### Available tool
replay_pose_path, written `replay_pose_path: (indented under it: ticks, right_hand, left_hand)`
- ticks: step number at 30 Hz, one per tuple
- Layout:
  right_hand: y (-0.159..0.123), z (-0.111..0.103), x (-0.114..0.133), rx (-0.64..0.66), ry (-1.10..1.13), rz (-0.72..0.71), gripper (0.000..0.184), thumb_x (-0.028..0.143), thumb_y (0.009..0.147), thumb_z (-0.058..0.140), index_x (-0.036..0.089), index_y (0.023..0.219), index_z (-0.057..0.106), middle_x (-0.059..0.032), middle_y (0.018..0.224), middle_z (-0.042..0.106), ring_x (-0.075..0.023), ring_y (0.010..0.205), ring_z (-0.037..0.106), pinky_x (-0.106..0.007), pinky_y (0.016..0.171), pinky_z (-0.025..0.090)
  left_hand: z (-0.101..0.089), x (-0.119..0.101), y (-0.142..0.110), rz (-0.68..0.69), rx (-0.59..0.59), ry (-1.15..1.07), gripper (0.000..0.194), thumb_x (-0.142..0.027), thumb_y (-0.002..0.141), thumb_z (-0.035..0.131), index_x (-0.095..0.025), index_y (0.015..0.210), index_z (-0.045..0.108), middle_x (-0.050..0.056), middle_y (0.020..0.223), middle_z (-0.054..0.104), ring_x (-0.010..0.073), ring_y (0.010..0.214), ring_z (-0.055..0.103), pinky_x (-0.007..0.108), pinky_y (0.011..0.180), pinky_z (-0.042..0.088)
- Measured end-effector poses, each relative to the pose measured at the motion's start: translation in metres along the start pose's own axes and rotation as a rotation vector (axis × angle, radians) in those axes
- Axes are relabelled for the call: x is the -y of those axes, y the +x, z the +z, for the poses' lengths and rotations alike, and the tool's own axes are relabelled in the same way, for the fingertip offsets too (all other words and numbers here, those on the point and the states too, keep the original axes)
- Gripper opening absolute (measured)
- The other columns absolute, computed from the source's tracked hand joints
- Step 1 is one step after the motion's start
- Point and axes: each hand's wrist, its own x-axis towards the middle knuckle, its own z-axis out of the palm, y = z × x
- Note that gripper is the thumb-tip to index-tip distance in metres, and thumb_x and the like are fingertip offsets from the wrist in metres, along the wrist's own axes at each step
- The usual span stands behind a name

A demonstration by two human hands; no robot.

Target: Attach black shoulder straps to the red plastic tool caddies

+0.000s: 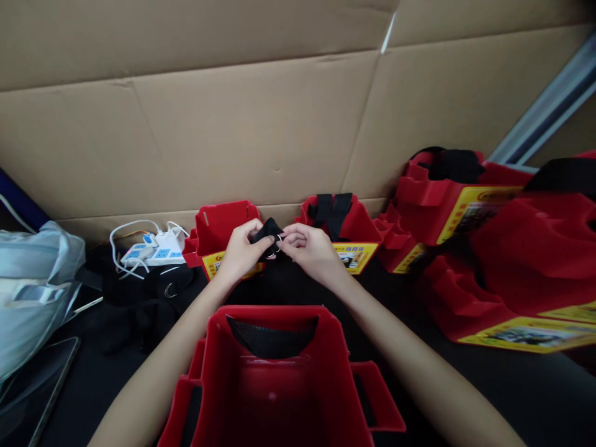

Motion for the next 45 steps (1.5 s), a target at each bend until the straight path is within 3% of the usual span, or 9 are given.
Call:
replay_pose_path:
  ticks: [3,8,14,19,25,29,36,41,45]
  right_hand:
    - [0.0,-0.002,0.002,-0.024,-0.051,-0.001,0.01,0.026,0.068,0.057,0.016,0.071,0.057,-0.0003,0.062,0.058,-0.0108,0.056,0.054,-0.024,0.052,0.045]
    - [-0.004,-0.001,0.01,0.041,-0.185,-0.053,0.013,0.029,0.07,0.059,0.016,0.07,0.059,-0.0008,0.063,0.058,-0.0115,0.058,0.053,-0.025,0.055,0.045]
    - [0.0,0.0,0.007,-0.014,0.093,-0.019,0.017,0.034,0.075,0.056,0.017,0.075,0.053,0.0026,0.058,0.051,-0.0084,0.049,0.047,-0.022,0.046,0.04]
    - [-0.001,-0.001,0.009,-0.077,0.208,0.043,0.019,0.034,0.074,0.059,0.017,0.074,0.052,0.0045,0.057,0.046,-0.0054,0.043,0.039,-0.02,0.041,0.032]
    - [-0.005,0.001,0.015,-0.001,0.175,-0.065,0.018,0.034,0.077,0.058,0.016,0.08,0.058,0.0031,0.061,0.045,-0.0066,0.05,0.042,-0.02,0.046,0.035]
    - [-0.002,-0.002,0.015,0.048,0.103,-0.184,0.018,0.032,0.082,0.052,0.017,0.085,0.061,0.0005,0.068,0.049,-0.008,0.057,0.046,-0.022,0.052,0.039]
    - [0.003,-0.01,0.012,0.185,0.125,-0.176,0.018,0.025,0.076,0.059,0.018,0.092,0.053,0.0038,0.066,0.046,-0.0077,0.057,0.047,-0.021,0.052,0.039]
    - [0.001,-0.009,0.012,0.097,0.015,-0.21,0.01,0.026,0.077,0.056,0.017,0.076,0.05,0.002,0.066,0.049,-0.0093,0.061,0.049,-0.023,0.058,0.042]
    - [-0.001,-0.005,0.009,0.016,0.058,-0.131,0.01,0.023,0.079,0.049,0.019,0.075,0.041,0.0041,0.059,0.05,-0.0076,0.051,0.05,-0.02,0.048,0.04]
  left_hand:
    - [0.002,0.0,0.0,0.022,0.035,0.001,0.01,-0.022,0.07,0.059,-0.018,0.076,0.052,-0.004,0.066,0.054,0.0108,0.06,0.055,0.024,0.054,0.05]
    - [0.001,0.002,0.002,0.119,-0.062,0.163,0.007,-0.022,0.074,0.056,-0.017,0.076,0.061,0.0,0.077,0.059,0.0119,0.071,0.056,0.019,0.057,0.045]
    - [-0.003,-0.004,0.001,-0.02,-0.016,-0.071,0.028,-0.041,0.077,0.055,-0.015,0.085,0.064,0.003,0.076,0.063,0.0138,0.071,0.058,0.024,0.061,0.048]
    - [-0.004,-0.005,-0.001,-0.108,0.12,0.122,0.037,-0.043,0.076,0.055,-0.013,0.054,0.055,-0.002,0.049,0.046,0.0076,0.047,0.042,0.02,0.047,0.033]
    - [-0.005,-0.001,0.002,-0.166,0.141,0.157,0.028,-0.037,0.075,0.053,-0.013,0.06,0.054,-0.003,0.053,0.046,0.0078,0.049,0.038,0.021,0.049,0.027]
    - [-0.01,-0.006,0.002,-0.101,0.207,0.179,0.028,-0.036,0.075,0.053,-0.013,0.061,0.054,-0.003,0.055,0.046,0.0087,0.053,0.039,0.022,0.053,0.03]
    - [-0.013,-0.016,-0.002,0.109,0.263,0.348,0.027,-0.03,0.08,0.049,-0.014,0.059,0.055,-0.002,0.06,0.049,0.0091,0.056,0.043,0.022,0.056,0.032]
    - [-0.011,-0.015,-0.002,0.187,0.228,0.34,0.029,-0.031,0.08,0.052,-0.014,0.058,0.058,0.0,0.065,0.055,0.01,0.063,0.05,0.022,0.061,0.037]
    - [-0.008,-0.008,0.0,0.203,0.098,0.221,0.033,-0.041,0.079,0.053,-0.014,0.06,0.058,0.0,0.063,0.056,0.0103,0.062,0.049,0.022,0.061,0.039]
